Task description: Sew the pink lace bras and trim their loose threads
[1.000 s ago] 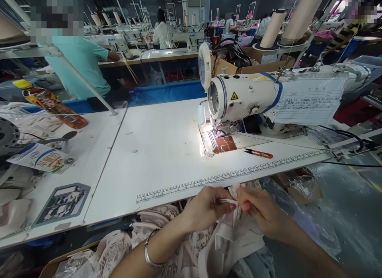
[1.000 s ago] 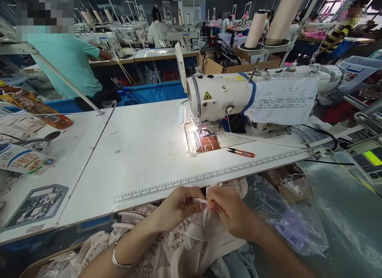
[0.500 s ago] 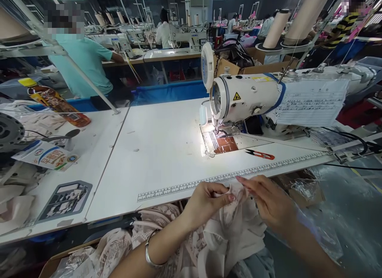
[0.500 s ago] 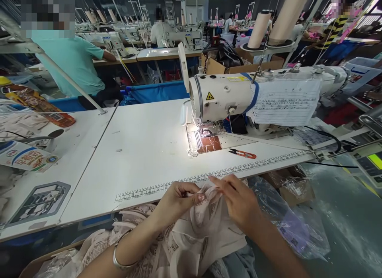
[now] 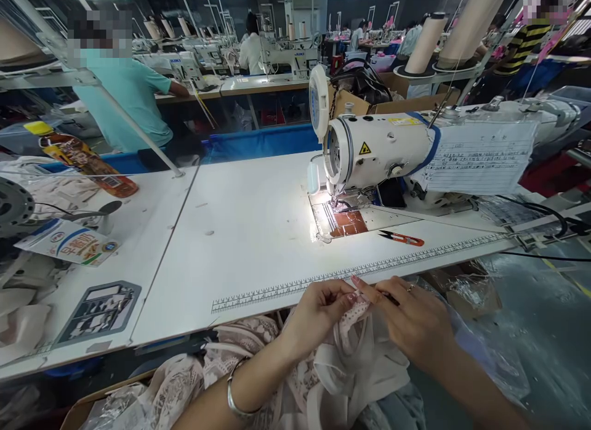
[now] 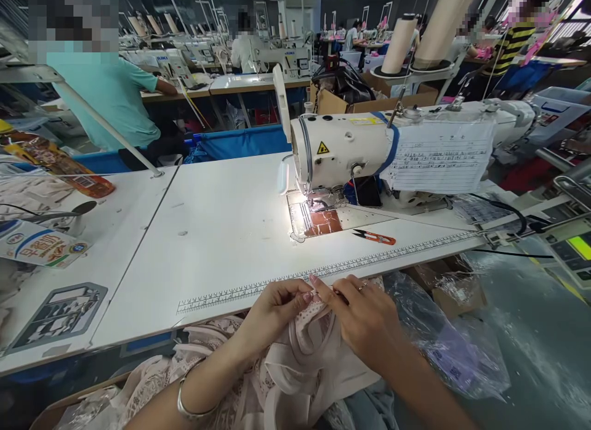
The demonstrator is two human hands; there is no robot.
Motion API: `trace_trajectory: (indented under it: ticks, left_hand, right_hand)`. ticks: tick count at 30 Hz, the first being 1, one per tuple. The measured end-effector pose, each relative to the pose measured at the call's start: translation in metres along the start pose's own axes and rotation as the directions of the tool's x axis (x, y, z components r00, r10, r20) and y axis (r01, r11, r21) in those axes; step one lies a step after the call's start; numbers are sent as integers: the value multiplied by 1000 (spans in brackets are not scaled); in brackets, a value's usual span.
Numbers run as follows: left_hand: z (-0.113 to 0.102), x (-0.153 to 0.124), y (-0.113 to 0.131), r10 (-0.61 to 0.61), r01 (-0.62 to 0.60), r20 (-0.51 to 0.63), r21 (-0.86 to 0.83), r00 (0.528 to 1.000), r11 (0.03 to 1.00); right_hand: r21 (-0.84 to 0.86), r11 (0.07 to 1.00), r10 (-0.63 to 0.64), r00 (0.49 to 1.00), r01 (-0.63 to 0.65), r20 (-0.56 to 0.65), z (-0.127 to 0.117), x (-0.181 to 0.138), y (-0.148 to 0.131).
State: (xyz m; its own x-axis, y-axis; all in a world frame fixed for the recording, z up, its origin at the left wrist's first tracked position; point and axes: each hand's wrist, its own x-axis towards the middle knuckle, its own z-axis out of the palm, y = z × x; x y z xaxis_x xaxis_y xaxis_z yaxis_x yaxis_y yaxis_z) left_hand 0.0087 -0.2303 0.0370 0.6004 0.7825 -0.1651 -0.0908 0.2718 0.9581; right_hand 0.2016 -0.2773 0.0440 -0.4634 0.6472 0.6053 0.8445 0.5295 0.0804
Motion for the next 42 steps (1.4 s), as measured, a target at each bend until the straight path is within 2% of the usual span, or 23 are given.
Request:
trace_trajectory:
  ticks: [7,21,27,42]
  left_hand:
    - [0,1,0,-17,17,9,-63,1000,998]
    - [0,0,4,-35,35,11,-31,999,999]
    - [0,1,3,-28,29,19,-58,999,998]
    - [-1,2,-1,-31,32,12,-56,999,998]
  right_hand:
    - [-7,1000,11,998,-11,57,-1,-3,0]
    - [37,998,52,998,-53,32,-1,-2,-3]
    - [-2,999,33,999,-33,16,1,-4,-3]
    - [-11,999,33,998,-33,50,2,-6,-4]
